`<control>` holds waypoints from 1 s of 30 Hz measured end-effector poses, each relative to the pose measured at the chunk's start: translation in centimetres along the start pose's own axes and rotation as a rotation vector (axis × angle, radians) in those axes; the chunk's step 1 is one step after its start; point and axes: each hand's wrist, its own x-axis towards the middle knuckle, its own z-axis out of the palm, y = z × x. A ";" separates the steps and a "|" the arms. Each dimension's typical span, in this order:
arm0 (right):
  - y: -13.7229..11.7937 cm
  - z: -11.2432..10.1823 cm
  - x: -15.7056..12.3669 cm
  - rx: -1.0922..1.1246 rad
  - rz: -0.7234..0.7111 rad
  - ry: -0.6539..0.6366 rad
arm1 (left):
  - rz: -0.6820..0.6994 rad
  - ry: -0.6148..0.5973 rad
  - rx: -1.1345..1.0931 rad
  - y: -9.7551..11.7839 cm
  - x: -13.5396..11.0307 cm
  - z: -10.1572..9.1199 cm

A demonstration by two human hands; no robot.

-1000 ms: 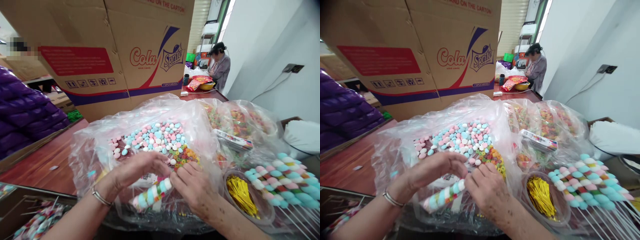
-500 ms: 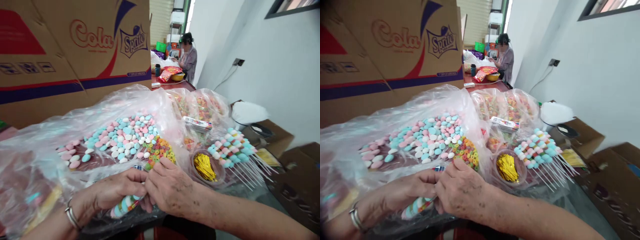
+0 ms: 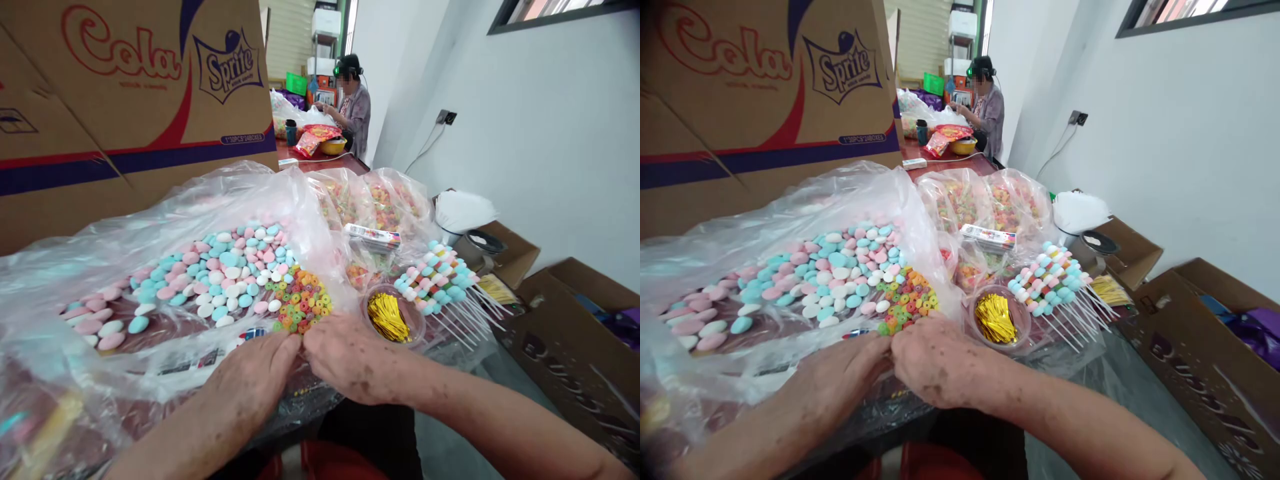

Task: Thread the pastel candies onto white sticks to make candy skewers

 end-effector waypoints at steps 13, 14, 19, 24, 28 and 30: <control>8.9 1.3 -8.1 0.114 0.556 0.061 | -0.214 0.206 -0.037 1.1 1.1 -1.4; 9.0 2.1 -8.2 0.096 0.564 0.031 | -0.254 0.228 -0.122 1.3 1.4 -1.3; 8.6 4.3 -7.3 -0.049 0.618 0.012 | -0.319 0.274 -0.358 1.3 2.2 -0.8; 9.3 3.6 -7.6 0.117 0.637 0.107 | -0.389 0.279 -0.566 0.8 2.7 -1.3; 9.8 3.5 -8.2 0.313 0.825 0.282 | -0.407 0.277 -0.660 0.9 3.2 -1.5; 9.9 3.5 -8.5 0.431 0.873 0.357 | -0.408 0.264 -0.693 0.9 3.3 -1.4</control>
